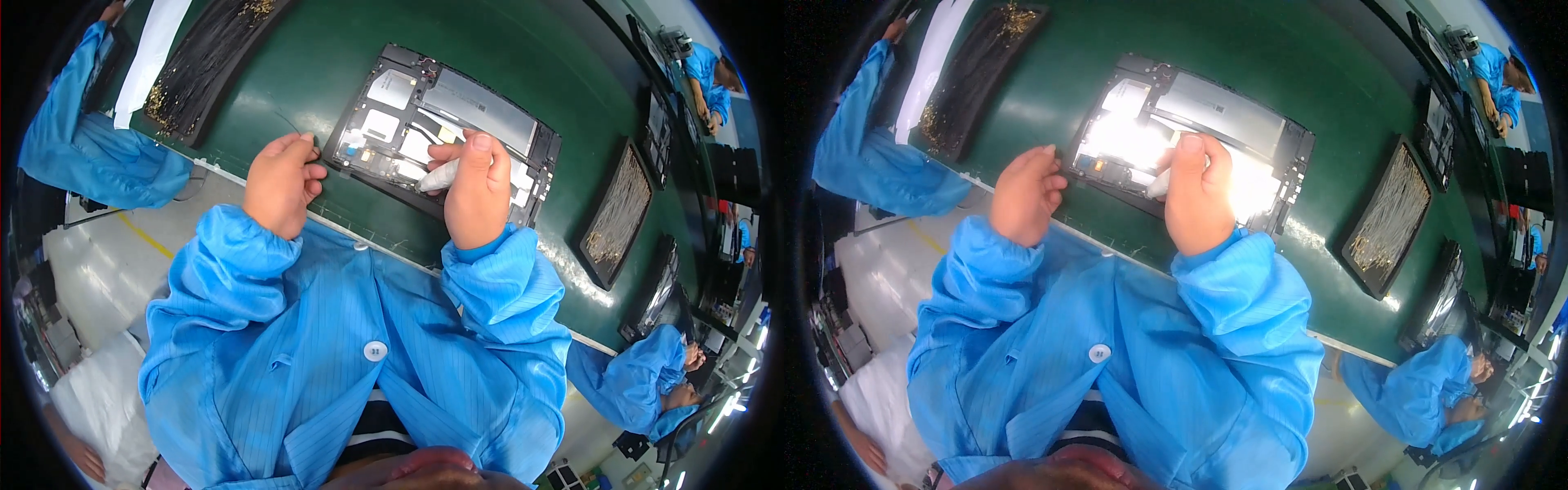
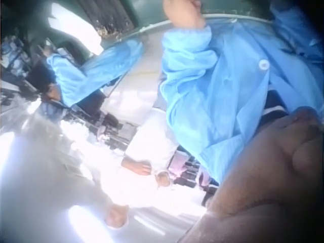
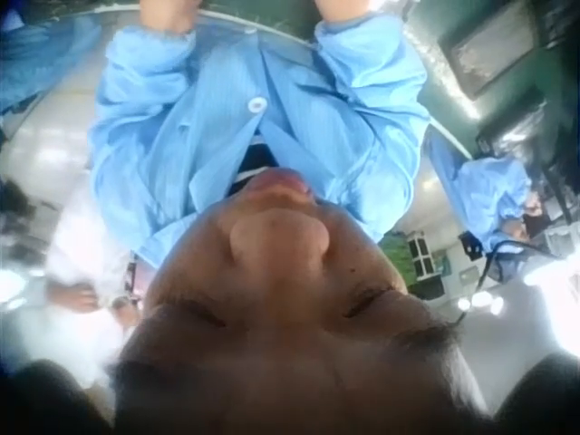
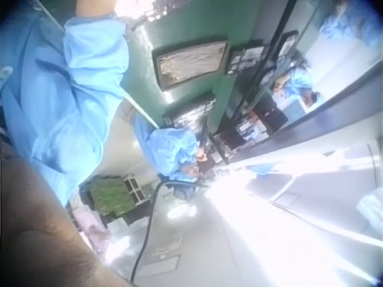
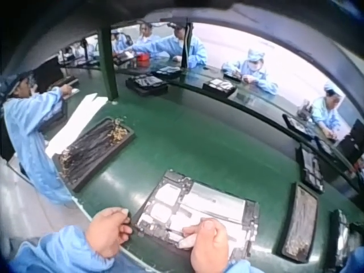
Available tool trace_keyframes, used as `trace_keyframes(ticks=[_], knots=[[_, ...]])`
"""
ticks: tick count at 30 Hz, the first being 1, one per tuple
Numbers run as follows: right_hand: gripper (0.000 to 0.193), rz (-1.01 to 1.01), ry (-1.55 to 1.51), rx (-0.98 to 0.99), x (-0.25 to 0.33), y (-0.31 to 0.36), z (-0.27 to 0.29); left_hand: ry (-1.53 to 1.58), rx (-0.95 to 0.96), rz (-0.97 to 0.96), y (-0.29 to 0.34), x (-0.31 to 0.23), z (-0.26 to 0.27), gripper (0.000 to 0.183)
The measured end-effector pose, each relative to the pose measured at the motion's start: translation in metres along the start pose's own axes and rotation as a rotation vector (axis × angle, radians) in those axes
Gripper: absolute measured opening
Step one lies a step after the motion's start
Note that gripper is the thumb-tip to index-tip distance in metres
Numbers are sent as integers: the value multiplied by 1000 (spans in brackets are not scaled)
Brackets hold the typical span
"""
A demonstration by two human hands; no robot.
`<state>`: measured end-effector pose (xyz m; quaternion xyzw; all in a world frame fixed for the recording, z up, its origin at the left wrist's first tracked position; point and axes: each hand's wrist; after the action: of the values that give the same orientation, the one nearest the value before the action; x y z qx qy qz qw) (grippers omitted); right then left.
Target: Assembling or repairing electronic tablet devices on a production line.
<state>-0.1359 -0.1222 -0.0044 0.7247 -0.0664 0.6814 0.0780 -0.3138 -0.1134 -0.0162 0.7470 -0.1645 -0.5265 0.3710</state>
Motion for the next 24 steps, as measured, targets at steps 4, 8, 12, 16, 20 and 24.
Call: trace_keyframes(ticks=[4,8,12,16,20,24], knots=[[47,31,40,12,-4,1,3,-93,2,-102,12,-4,3,28],[45,-10,20,-16,-2,3,4,-531,362,132,44,5,9,33],[41,-28,-19,61,4,-2,5,-569,439,251,30,9,3,32],[35,-109,295,342,-2,-14,12,-537,465,227,19,9,-3,32],[36,102,863,699,13,-32,0,-544,416,250,14,6,-5,30],[31,114,1023,895,9,-46,-14,-515,405,287,7,6,-2,29]])
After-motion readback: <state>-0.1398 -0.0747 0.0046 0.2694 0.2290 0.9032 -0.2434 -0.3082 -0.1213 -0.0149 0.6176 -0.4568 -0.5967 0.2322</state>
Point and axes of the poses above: each hand's wrist, its own y-axis away from the middle knuckle, its own z-axis out of the back of the hand, x = y × z, and after that the axes turned 8 degrees about z, right-handed
